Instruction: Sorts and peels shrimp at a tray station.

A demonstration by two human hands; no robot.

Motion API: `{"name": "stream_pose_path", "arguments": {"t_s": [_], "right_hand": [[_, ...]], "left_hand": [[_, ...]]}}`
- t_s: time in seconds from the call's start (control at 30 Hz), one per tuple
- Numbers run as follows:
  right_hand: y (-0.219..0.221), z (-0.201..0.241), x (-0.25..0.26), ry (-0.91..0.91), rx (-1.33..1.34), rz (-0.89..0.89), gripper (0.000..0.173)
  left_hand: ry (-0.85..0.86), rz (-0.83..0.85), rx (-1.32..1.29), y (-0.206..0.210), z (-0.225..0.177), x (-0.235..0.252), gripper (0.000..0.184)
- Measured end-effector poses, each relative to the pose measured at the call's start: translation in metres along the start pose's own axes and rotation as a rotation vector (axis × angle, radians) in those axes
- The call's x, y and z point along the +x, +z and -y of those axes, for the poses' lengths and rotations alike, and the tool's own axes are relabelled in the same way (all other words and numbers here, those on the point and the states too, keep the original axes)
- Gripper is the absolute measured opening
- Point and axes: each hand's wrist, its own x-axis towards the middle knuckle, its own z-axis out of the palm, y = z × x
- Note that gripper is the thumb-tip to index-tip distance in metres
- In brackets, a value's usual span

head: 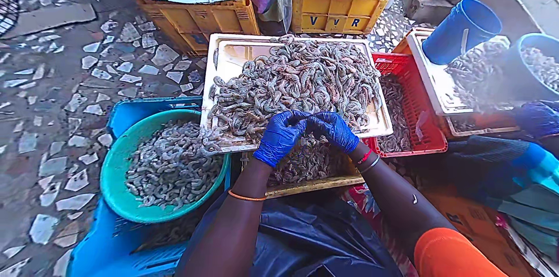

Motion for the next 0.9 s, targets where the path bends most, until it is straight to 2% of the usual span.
{"name": "stream_pose_path", "arguments": {"t_s": [0.13, 0.23, 0.33, 0.43, 0.47, 0.53, 0.6, 0.63, 0.67, 0.7, 0.77, 0.83, 0.9], "right_hand": [[0.005, 0.022, -0.005, -0.056, -0.079, 0.095, 0.036], [0.009, 0.036, -0.016, -0.031, -0.063, 0.15, 0.034], [0.014, 0.04, -0.021, -0.017, 0.007, 0.1, 0.029], [0.009, 0.036, -0.013, -0.036, 0.09, 0.021, 0.028], [0.002, 0.034, -0.013, -0.021, 0.049, -0.001, 0.03], [-0.015, 0.032, -0.026, 0.056, -0.221, 0.025, 0.038], [-0.029, 0.028, -0.031, 0.197, -0.658, 0.104, 0.041], [-0.03, 0.023, -0.028, 0.259, -0.864, 0.129, 0.04], [-0.028, 0.014, -0.024, 0.311, -0.987, 0.117, 0.041], [-0.022, 0.006, -0.02, 0.341, -1.024, 0.056, 0.042], [-0.006, 0.0, -0.011, 0.293, -0.959, -0.112, 0.038], [0.011, -0.005, 0.001, 0.194, -0.99, -0.185, 0.034], [0.023, -0.013, 0.021, 0.164, -1.104, -0.201, 0.031]], "left_hand": [[0.023, -0.024, -0.08, -0.009, -0.006, -0.006, 0.012], [0.019, -0.049, -0.076, -0.01, -0.007, -0.011, 0.01], [-0.022, -0.07, -0.08, -0.004, -0.005, -0.014, 0.014], [0.013, -0.058, -0.137, -0.011, -0.012, -0.017, 0.016], [0.029, -0.069, -0.166, -0.02, -0.015, -0.019, 0.016], [0.063, -0.166, -0.155, -0.049, -0.019, -0.027, 0.015], [0.016, -0.357, 0.025, -0.079, -0.017, -0.039, 0.014], [-0.081, -0.467, 0.26, -0.094, -0.017, -0.047, 0.017], [-0.221, -0.538, 0.538, -0.106, -0.018, -0.055, 0.027], [-0.353, -0.564, 0.758, -0.116, -0.016, -0.062, 0.045], [-0.517, -0.572, 0.95, -0.126, -0.009, -0.064, 0.076], [-0.537, -0.591, 1.003, -0.122, -0.004, -0.058, 0.085], [-0.437, -0.555, 1.006, -0.108, 0.0, -0.047, 0.084]]}}
